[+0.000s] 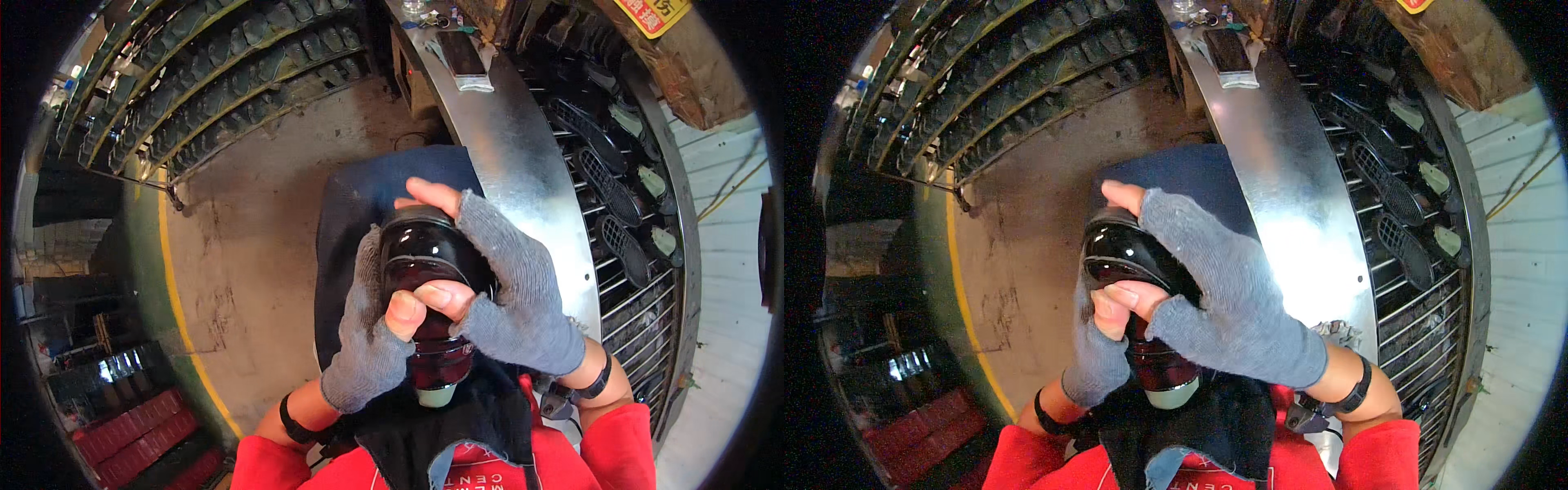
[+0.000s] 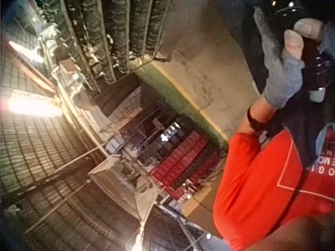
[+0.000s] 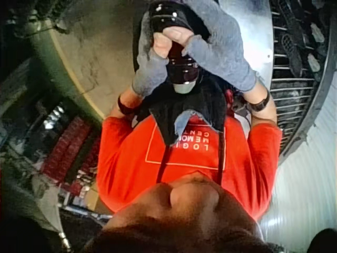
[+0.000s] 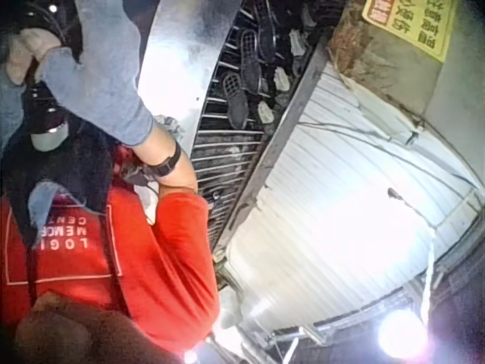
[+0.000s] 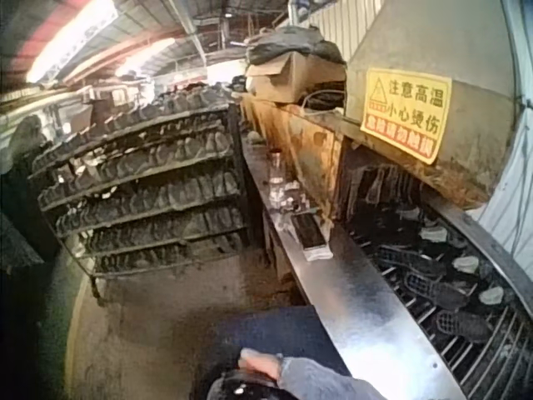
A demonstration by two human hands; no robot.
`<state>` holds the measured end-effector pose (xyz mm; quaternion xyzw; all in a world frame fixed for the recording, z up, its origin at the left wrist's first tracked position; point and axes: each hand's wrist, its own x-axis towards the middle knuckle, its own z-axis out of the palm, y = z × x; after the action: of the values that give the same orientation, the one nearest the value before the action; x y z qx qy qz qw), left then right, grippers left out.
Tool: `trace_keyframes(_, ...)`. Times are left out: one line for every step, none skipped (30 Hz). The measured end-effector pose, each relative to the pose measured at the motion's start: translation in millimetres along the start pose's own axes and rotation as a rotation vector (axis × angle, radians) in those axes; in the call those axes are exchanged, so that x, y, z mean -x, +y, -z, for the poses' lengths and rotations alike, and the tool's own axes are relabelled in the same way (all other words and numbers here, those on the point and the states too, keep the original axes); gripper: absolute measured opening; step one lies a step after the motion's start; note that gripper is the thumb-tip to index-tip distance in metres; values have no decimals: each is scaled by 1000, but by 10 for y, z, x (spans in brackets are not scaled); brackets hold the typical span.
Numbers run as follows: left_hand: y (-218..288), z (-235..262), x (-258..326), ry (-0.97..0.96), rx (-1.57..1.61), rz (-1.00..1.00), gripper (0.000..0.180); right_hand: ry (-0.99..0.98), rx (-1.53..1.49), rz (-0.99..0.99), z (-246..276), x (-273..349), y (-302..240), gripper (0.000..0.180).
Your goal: Polishing and inspecting black leather shoes in a shoe factory finishing area.
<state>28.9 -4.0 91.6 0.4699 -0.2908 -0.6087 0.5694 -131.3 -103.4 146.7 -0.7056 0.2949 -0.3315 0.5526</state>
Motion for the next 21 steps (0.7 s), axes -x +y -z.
trace_keyframes(-5, 5, -9, 6, 7, 1, 81, 8, 94, 28, -2, 8, 8, 69)
trace_keyframes(18, 12, 52, 19, 2, 64, 81, 30, 151, 69, -16, 19, -18, 66)
trace_keyframes(71, 1, 112, 36, -4, 127, 80, 49, 204, 112, -33, 30, -39, 64)
trace_keyframes(132, -39, 115, 58, -99, 37, 80, 65, 73, -7, -65, 106, -20, 65)
trace_keyframes(222, -38, 81, 62, -105, 34, 80, 85, -49, -117, -113, 168, 19, 66)
trace_keyframes(297, -48, 15, 25, -198, -80, 81, 203, -344, -110, -290, 303, 290, 69)
trace_keyframes(346, -16, -68, 5, -292, -200, 82, 133, -237, -191, -270, 360, 440, 72)
trace_keyframes(347, 49, -180, -88, -257, -297, 83, 146, -427, -249, -294, 404, 623, 74)
trace_keyframes(410, 80, -300, -72, -262, -298, 83, 150, -621, -320, -357, 373, 672, 75)
trace_keyframes(493, 92, -470, -123, -305, -392, 88, 87, -801, -390, -300, 344, 601, 73)
trace_keyframes(586, 81, -618, -169, -355, -487, 95, 37, -976, -475, -237, 267, 613, 63)
trace_keyframes(622, 91, -775, -223, -294, -454, 89, -2, -1081, -497, -226, 196, 692, 58)
trace_keyframes(676, 67, -881, -273, -235, -424, 86, -45, -1186, -517, -228, 138, 798, 54)
trace_keyframes(685, -14, -1003, -281, -270, -393, 68, -228, -1377, -355, -234, 149, 1241, 50)
trace_keyframes(668, -26, -1050, -265, -310, -358, 65, -241, -1381, -378, -275, 166, 1188, 50)
trace_keyframes(593, -18, -1042, -230, -265, -308, 63, -161, -1322, -466, -309, 196, 1085, 49)
trace_keyframes(504, -10, -1047, -209, -213, -258, 62, -70, -1252, -549, -317, 261, 1017, 48)
trace_keyframes(448, 42, -1044, -201, -201, -249, 62, -101, -1118, -725, -253, 381, 1016, 70)
trace_keyframes(387, 97, -1042, -184, -227, -267, 59, -100, -1116, -744, -260, 519, 954, 70)
trace_keyframes(319, 126, -1042, -176, -252, -282, 56, 23, -1233, -794, -266, 681, 864, 83)
trace_keyframes(265, 144, -1037, -175, -243, -267, 56, 150, -1350, -841, -239, 796, 827, 98)
